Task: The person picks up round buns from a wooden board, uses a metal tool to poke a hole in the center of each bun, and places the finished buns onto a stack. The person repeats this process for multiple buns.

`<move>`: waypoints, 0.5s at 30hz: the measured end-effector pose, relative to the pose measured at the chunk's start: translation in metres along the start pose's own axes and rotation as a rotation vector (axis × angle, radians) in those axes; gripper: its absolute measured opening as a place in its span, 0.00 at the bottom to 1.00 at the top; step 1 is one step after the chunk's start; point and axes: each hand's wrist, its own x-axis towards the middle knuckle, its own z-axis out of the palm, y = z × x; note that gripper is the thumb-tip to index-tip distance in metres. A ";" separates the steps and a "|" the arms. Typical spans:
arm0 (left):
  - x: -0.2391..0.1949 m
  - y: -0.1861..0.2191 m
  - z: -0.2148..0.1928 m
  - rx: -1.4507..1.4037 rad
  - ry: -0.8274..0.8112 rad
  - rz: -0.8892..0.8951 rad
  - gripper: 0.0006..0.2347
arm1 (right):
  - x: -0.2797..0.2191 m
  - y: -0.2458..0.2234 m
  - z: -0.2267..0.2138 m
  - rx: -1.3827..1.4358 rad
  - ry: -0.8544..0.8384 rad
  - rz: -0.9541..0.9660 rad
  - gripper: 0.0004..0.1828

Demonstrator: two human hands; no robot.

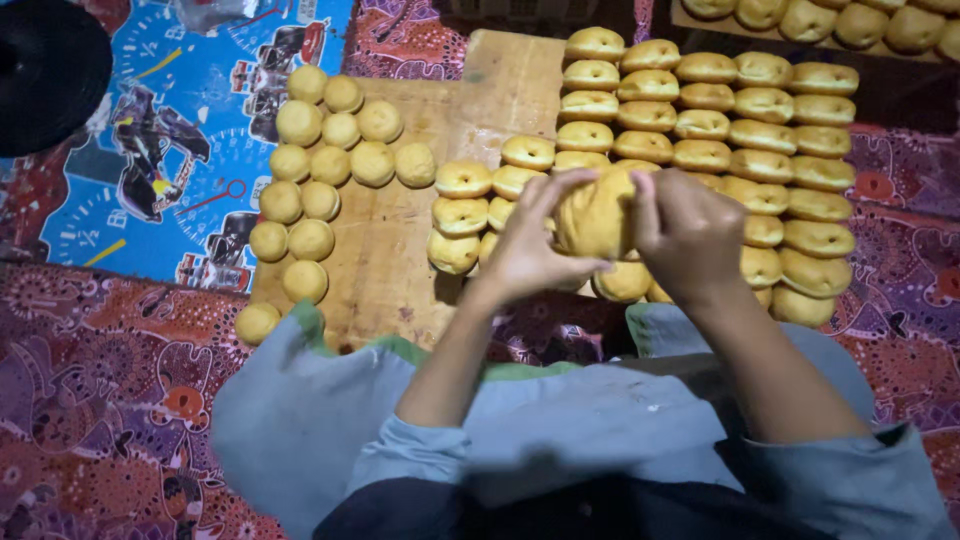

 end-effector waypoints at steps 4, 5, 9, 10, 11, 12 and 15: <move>0.056 -0.074 -0.045 -0.144 -0.068 0.071 0.27 | -0.003 0.021 -0.037 -0.080 0.012 0.302 0.16; 0.071 -0.097 -0.055 -0.307 -0.098 -0.099 0.25 | -0.003 0.024 -0.045 -0.054 0.037 0.302 0.15; 0.136 -0.177 -0.082 -0.360 -0.113 -0.395 0.20 | -0.003 0.023 -0.073 0.033 0.059 0.340 0.13; 0.150 -0.194 -0.083 -0.321 -0.132 -0.445 0.19 | -0.002 0.021 -0.077 0.049 0.045 0.358 0.12; 0.162 -0.210 -0.082 -0.285 -0.148 -0.493 0.18 | -0.002 0.020 -0.081 0.062 0.028 0.371 0.11; 0.173 -0.226 -0.081 -0.249 -0.165 -0.541 0.17 | -0.002 0.018 -0.084 0.074 0.010 0.388 0.09; 0.196 -0.267 -0.071 -0.134 -0.234 -0.444 0.17 | 0.003 0.016 -0.089 0.119 -0.008 0.452 0.07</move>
